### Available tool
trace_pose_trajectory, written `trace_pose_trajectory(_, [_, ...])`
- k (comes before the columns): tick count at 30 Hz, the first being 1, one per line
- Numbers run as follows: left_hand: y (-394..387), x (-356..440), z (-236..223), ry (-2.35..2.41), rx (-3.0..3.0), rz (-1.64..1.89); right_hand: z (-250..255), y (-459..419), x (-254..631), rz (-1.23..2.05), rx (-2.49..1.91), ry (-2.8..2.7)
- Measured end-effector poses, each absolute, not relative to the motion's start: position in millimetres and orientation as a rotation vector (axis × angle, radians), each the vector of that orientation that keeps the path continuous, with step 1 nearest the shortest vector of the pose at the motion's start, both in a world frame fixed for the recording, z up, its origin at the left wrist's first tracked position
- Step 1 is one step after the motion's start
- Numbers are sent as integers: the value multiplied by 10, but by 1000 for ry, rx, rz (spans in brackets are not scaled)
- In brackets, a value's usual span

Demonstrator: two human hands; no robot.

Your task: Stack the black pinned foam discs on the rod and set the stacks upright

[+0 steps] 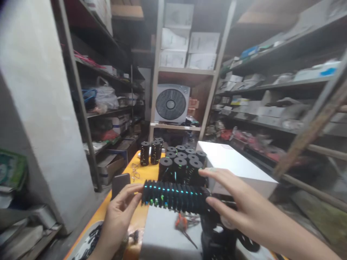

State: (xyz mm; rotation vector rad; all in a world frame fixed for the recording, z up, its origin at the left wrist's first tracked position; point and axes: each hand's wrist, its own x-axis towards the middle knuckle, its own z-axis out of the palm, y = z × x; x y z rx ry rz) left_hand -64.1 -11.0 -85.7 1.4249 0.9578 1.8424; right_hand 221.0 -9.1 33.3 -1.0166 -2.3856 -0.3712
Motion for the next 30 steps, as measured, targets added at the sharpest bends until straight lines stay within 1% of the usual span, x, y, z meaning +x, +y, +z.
trace_pose_trajectory(2, [-93, -630, -864, 966, 1416, 1836, 301, -129, 2253, -258, -1021, -2428])
trace_pose_trajectory(8, [-100, -598, -888, 1013, 1386, 1850, 85, -14, 2285, -151, -1058, -2481])
trace_pose_trajectory(20, [-105, -524, -871, 1085, 1276, 1745, 139, 314, 2538, 54, -957, -2594])
trace_pose_trajectory(22, [-116, -521, -855, 1088, 1263, 1734, 108, 315, 2546, 18, -929, -2590])
trace_pose_trajectory(25, [-127, -541, -848, 1035, 1299, 1730, -18, 231, 2524, -119, -889, -2531])
trace_pose_trajectory(28, [-127, -573, -855, 915, 1295, 1731, -206, 92, 2511, -319, -835, -2426])
trace_pose_trajectory(30, [-126, -592, -848, 868, 1279, 1726, -318, 2, 2521, -552, -767, -2378])
